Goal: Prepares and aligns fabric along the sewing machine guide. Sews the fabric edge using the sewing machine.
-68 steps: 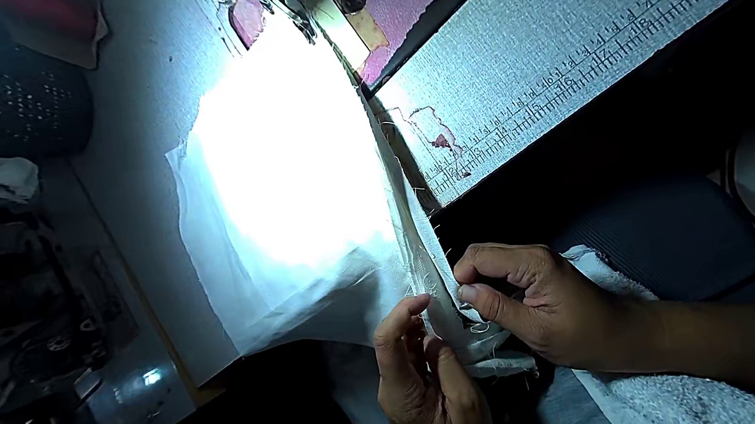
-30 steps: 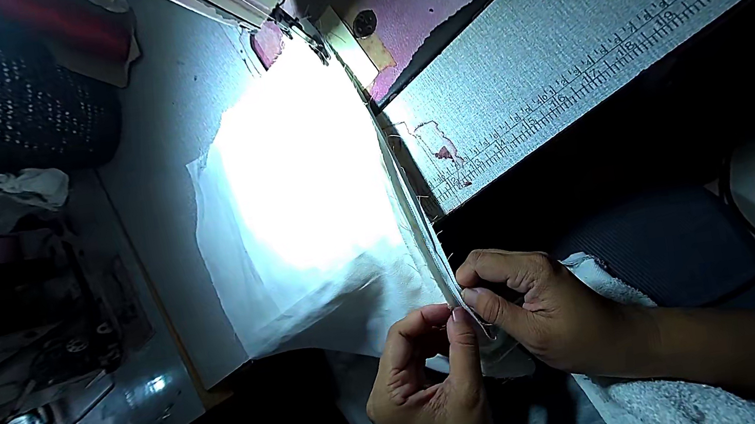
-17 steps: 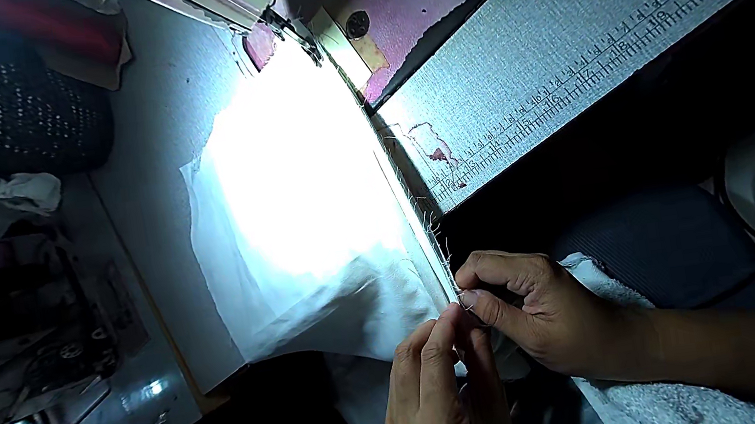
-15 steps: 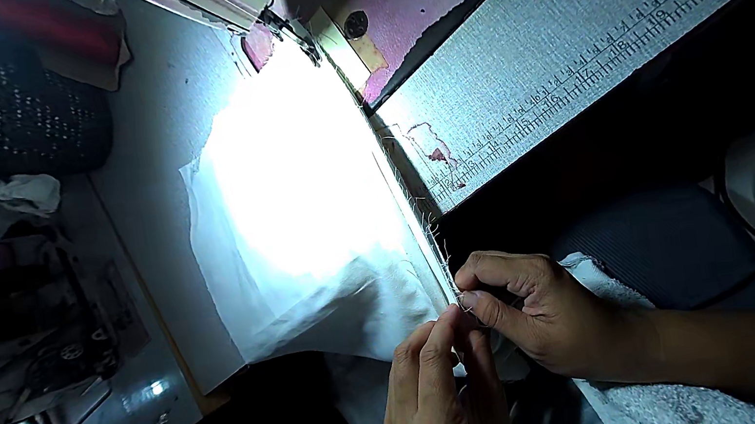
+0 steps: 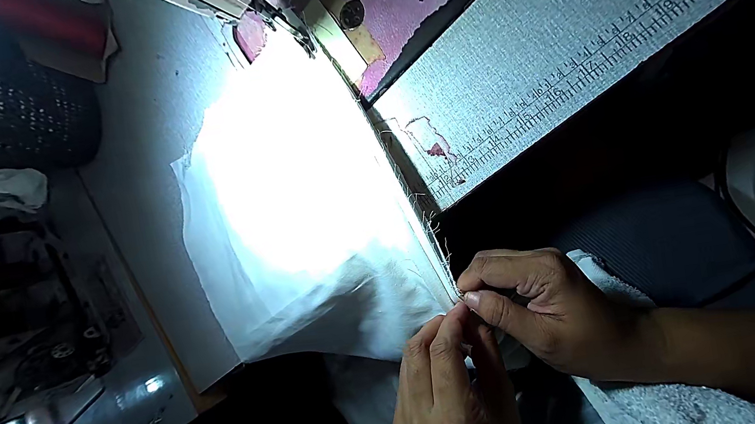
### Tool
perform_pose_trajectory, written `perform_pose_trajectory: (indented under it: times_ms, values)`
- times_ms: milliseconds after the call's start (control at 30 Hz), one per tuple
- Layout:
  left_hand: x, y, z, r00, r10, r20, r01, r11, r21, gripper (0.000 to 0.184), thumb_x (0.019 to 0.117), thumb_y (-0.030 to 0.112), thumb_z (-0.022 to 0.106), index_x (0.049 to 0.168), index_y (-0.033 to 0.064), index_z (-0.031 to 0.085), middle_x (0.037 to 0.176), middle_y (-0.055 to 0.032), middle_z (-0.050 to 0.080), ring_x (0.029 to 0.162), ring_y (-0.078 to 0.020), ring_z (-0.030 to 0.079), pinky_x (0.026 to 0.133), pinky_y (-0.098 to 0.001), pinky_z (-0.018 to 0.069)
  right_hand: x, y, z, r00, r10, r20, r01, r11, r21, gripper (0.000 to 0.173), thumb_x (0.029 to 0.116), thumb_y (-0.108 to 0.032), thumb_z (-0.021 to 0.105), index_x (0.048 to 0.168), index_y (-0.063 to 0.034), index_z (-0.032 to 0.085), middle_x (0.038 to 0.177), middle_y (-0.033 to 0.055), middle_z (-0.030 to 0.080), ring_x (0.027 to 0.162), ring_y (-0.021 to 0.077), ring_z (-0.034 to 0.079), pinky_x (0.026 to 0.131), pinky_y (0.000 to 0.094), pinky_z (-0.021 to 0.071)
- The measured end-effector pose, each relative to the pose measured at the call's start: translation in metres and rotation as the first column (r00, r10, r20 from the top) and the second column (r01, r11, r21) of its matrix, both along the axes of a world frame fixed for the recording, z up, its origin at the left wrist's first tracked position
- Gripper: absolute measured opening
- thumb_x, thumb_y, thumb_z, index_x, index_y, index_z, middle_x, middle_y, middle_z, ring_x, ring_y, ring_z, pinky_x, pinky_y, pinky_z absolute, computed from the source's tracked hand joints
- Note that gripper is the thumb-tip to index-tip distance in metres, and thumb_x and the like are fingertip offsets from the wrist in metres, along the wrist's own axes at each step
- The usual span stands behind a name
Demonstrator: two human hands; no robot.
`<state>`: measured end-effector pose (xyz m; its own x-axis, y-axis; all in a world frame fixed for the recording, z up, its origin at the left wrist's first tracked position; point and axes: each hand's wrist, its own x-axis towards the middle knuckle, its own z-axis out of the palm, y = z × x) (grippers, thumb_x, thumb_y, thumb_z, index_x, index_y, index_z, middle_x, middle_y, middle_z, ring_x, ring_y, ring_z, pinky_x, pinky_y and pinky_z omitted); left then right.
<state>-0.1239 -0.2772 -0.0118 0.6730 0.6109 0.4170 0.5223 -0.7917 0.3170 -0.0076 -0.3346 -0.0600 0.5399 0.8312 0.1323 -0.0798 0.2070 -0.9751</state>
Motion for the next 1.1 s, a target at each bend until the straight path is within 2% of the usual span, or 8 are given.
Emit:
perform_pose_trajectory:
  times_ms: [200, 333, 433, 567, 633, 733, 867, 1100]
  values:
    - [-0.001, -0.004, -0.006, 0.999, -0.032, -0.014, 0.033, 0.993, 0.112, 0.015, 0.0907, 0.008, 0.064, 0.083, -0.0014, 0.073, 0.082, -0.0124, 0.069, 0.076, -0.0094, 0.067, 0.070, -0.0145, 0.0536, 0.004, 0.007, 0.004, 0.989, 0.015, -0.149, -0.022, 0.999, -0.043, 0.015, 0.0934, -0.014, 0.070, 0.082, -0.0044, 0.070, 0.074, -0.0034, 0.066, 0.066, -0.0041, 0.060, 0.060, 0.0110, 0.0513]
    - [-0.003, -0.002, -0.008, 0.998, -0.061, -0.022, 0.063, 0.991, 0.117, 0.014, 0.0894, 0.008, 0.066, 0.082, 0.0008, 0.076, 0.082, -0.0114, 0.071, 0.077, -0.0107, 0.067, 0.070, -0.0157, 0.0530, 0.005, 0.008, 0.004, 0.980, 0.010, -0.198, -0.032, 0.994, -0.108, 0.013, 0.0916, -0.011, 0.069, 0.079, -0.0070, 0.069, 0.067, -0.0057, 0.064, 0.060, -0.0045, 0.058, 0.056, 0.0109, 0.0496]
    - [-0.007, 0.001, -0.007, 0.994, -0.075, 0.078, 0.077, 0.997, -0.023, 0.011, 0.0892, 0.010, 0.069, 0.089, 0.0006, 0.075, 0.084, -0.0082, 0.070, 0.080, -0.0066, 0.067, 0.073, -0.0141, 0.0538, 0.004, 0.006, 0.006, 0.978, -0.006, -0.209, -0.015, 0.995, -0.097, 0.013, 0.0926, -0.010, 0.067, 0.080, -0.0065, 0.070, 0.069, -0.0056, 0.065, 0.062, -0.0048, 0.059, 0.057, 0.0107, 0.0502]
    - [-0.009, -0.002, -0.001, 0.964, 0.017, 0.264, 0.092, 0.914, -0.395, 0.037, 0.0901, 0.003, 0.070, 0.122, -0.0106, 0.058, 0.090, -0.0003, 0.073, 0.082, 0.0007, 0.069, 0.078, -0.0166, 0.0589, 0.000, 0.004, 0.003, 0.978, -0.031, -0.206, 0.015, 0.997, -0.082, 0.012, 0.0931, -0.009, 0.066, 0.083, -0.0041, 0.071, 0.071, -0.0045, 0.065, 0.062, -0.0053, 0.059, 0.058, 0.0095, 0.0494]
    - [-0.012, -0.001, 0.001, 0.959, 0.054, 0.278, 0.080, 0.889, -0.451, 0.033, 0.0889, 0.000, 0.068, 0.119, -0.0136, 0.064, 0.091, -0.0020, 0.072, 0.082, -0.0006, 0.068, 0.078, -0.0171, 0.0585, -0.001, 0.003, 0.002, 0.979, -0.033, -0.203, 0.017, 0.997, -0.078, 0.012, 0.0934, -0.009, 0.066, 0.083, -0.0039, 0.071, 0.071, -0.0044, 0.065, 0.063, -0.0052, 0.059, 0.058, 0.0097, 0.0497]
    - [-0.015, -0.003, 0.001, 0.984, -0.017, 0.180, 0.071, 0.951, -0.300, 0.019, 0.0892, 0.001, 0.066, 0.104, -0.0082, 0.074, 0.092, -0.0082, 0.068, 0.085, -0.0024, 0.065, 0.079, -0.0130, 0.0551, -0.002, 0.004, 0.002, 0.981, -0.018, -0.192, 0.006, 0.998, -0.067, 0.011, 0.0938, -0.008, 0.066, 0.085, -0.0034, 0.071, 0.072, -0.0042, 0.066, 0.064, -0.0053, 0.059, 0.059, 0.0096, 0.0496]
    - [-0.010, -0.005, 0.008, 1.000, -0.020, 0.016, 0.021, 0.997, -0.068, 0.016, 0.0878, 0.005, 0.067, 0.096, -0.0044, 0.077, 0.084, -0.0105, 0.067, 0.078, -0.0053, 0.064, 0.073, -0.0118, 0.0517, -0.002, 0.003, 0.001, 0.985, -0.002, -0.174, -0.010, 0.998, -0.066, 0.013, 0.0961, -0.009, 0.064, 0.087, -0.0030, 0.071, 0.075, -0.0030, 0.067, 0.067, -0.0039, 0.061, 0.062, 0.0107, 0.0517]
    - [-0.002, -0.003, 0.023, 0.991, -0.029, -0.127, 0.023, 0.998, -0.052, 0.017, 0.0905, 0.006, 0.065, 0.094, -0.0024, 0.078, 0.081, -0.0096, 0.067, 0.077, -0.0072, 0.063, 0.071, -0.0130, 0.0508, -0.001, 0.003, -0.003, 0.994, 0.012, -0.109, -0.018, 0.998, -0.058, 0.018, 0.0996, -0.010, 0.059, 0.088, -0.0021, 0.071, 0.078, -0.0014, 0.066, 0.070, -0.0030, 0.060, 0.064, 0.0112, 0.0508]
